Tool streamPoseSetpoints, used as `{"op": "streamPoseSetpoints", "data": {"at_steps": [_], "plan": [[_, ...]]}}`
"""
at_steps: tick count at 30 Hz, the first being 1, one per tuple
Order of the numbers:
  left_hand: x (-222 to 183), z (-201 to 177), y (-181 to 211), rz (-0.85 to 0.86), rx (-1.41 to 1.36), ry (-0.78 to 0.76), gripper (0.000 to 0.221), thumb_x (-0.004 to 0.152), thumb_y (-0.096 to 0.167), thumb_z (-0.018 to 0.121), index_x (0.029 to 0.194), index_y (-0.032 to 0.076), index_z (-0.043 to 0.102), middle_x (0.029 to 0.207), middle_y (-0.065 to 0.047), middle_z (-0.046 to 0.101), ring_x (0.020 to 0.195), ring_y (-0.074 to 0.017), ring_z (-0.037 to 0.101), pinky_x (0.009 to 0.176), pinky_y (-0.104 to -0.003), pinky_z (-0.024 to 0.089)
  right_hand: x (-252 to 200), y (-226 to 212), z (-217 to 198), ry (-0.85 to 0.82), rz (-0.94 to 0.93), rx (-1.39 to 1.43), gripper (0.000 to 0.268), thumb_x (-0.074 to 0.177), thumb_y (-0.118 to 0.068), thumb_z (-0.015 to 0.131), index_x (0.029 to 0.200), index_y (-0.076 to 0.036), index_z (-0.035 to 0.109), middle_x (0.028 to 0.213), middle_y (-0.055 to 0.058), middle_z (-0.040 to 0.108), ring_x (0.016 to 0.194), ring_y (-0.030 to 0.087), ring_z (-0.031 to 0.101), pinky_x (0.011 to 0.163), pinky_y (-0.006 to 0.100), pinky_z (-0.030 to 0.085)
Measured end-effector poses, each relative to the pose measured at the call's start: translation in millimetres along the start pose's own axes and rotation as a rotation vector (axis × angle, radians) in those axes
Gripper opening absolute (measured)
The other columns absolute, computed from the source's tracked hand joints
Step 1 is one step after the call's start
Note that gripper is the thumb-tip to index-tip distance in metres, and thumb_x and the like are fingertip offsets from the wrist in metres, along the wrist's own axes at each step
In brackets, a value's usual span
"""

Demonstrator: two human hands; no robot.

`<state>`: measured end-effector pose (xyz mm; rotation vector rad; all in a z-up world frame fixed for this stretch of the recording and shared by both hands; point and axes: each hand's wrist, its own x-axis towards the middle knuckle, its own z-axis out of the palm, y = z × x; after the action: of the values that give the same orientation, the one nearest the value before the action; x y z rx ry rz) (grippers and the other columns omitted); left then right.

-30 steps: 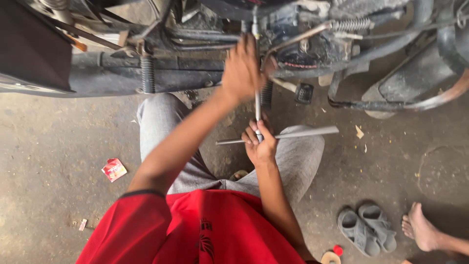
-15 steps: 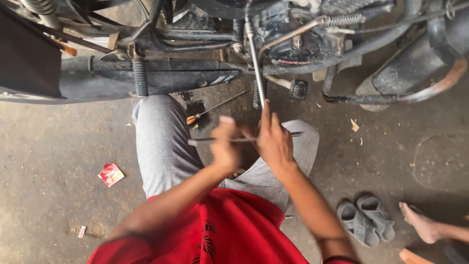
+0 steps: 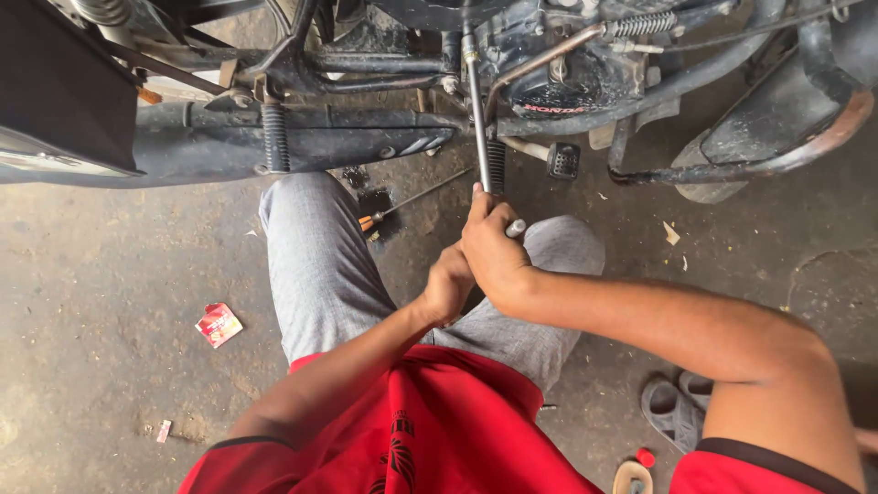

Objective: Removing the side panel and spark plug from a motorcycle for inspection or replacement.

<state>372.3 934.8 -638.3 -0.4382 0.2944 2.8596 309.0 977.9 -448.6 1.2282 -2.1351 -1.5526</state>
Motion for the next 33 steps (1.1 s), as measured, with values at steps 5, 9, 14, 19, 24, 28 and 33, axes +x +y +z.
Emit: {"op": "streamPoseSetpoints", "data": {"at_steps": [5,9,14,19,24,28,33], "plan": [[12.9,-20.3,-24.2,0.382,1.101,-0.251,0.053,0.085,0.012,0.076,0.132,0.001,0.053,0.129,-0.014,0.059,0.122,-0.0229,0.053,0.103,-0.035,0.045,-7.9,47.3,-51.8,-0.054,-0.453,0.258,0.028,0.088,-0.02,0.067,0.111,-0.006,0.076,0.096,0.008,0.062,0.1,0.03,0.053,0.077,0.051,0.043],[7.6,50.7,-27.4,0.453,1.114,0.118,0.045,0.1,0.044,0.057,0.135,0.017,0.061,0.119,-0.007,0.072,0.113,-0.0219,0.066,0.108,-0.032,0.052,-67.5,60.8,-48.9,0.511,-0.569,1.004,0.023,0.072,-0.02,0.075,0.09,-0.005,0.073,0.091,0.01,0.067,0.086,0.026,0.06,0.079,0.049,0.053],[-15.1,144.1,19.0,-0.036,-0.465,-0.229,0.073,0.095,0.074,0.057,0.088,0.002,0.066,0.132,-0.027,0.064,0.137,-0.0415,0.052,0.11,-0.046,0.054,-163.1,-146.1,88.0,0.633,0.469,2.914,0.047,0.116,-0.017,0.066,0.07,-0.009,0.06,0.075,0.004,0.069,0.066,0.013,0.058,0.066,0.031,0.046],[-21.0,122.4,13.6,-0.335,-0.791,-0.096,0.085,0.093,0.077,0.057,0.092,-0.007,0.066,0.124,-0.023,0.068,0.134,-0.0383,0.055,0.094,-0.036,0.06,-80.8,-221.1,93.1,0.572,1.188,3.452,0.052,0.105,-0.04,0.056,0.139,-0.001,0.048,0.126,0.005,0.056,0.12,0.02,0.046,0.106,0.039,0.033],[-12.9,113.9,12.9,-0.593,-0.932,-0.451,0.073,0.096,0.074,0.055,0.094,0.001,0.06,0.087,-0.008,0.065,0.083,-0.0223,0.071,0.073,-0.029,0.057,-10.9,-213.7,99.2,0.895,0.874,3.503,0.063,0.109,-0.037,0.055,0.156,0.0,0.035,0.133,0.005,0.051,0.128,0.021,0.044,0.124,0.044,0.026],[-8.7,79.7,46.2,-0.733,-0.286,-0.364,0.067,0.099,0.071,0.051,0.094,0.005,0.057,0.073,-0.006,0.057,0.06,-0.0169,0.06,0.049,-0.025,0.05,-14.1,-121.4,58.1,0.946,0.24,3.996,0.063,0.108,-0.037,0.054,0.153,0.0,0.032,0.124,0.013,0.059,0.116,0.026,0.059,0.12,0.051,0.036],[-6.4,11.6,177.2,-0.621,1.191,-0.245,0.041,0.094,0.045,0.055,0.12,0.014,0.062,0.099,-0.008,0.075,0.086,-0.0178,0.076,0.075,-0.029,0.063,-6.1,-98.8,79.8,0.544,0.372,3.899,0.075,0.105,-0.024,0.06,0.164,0.009,0.026,0.116,0.014,0.06,0.104,0.025,0.064,0.116,0.053,0.047]]}}
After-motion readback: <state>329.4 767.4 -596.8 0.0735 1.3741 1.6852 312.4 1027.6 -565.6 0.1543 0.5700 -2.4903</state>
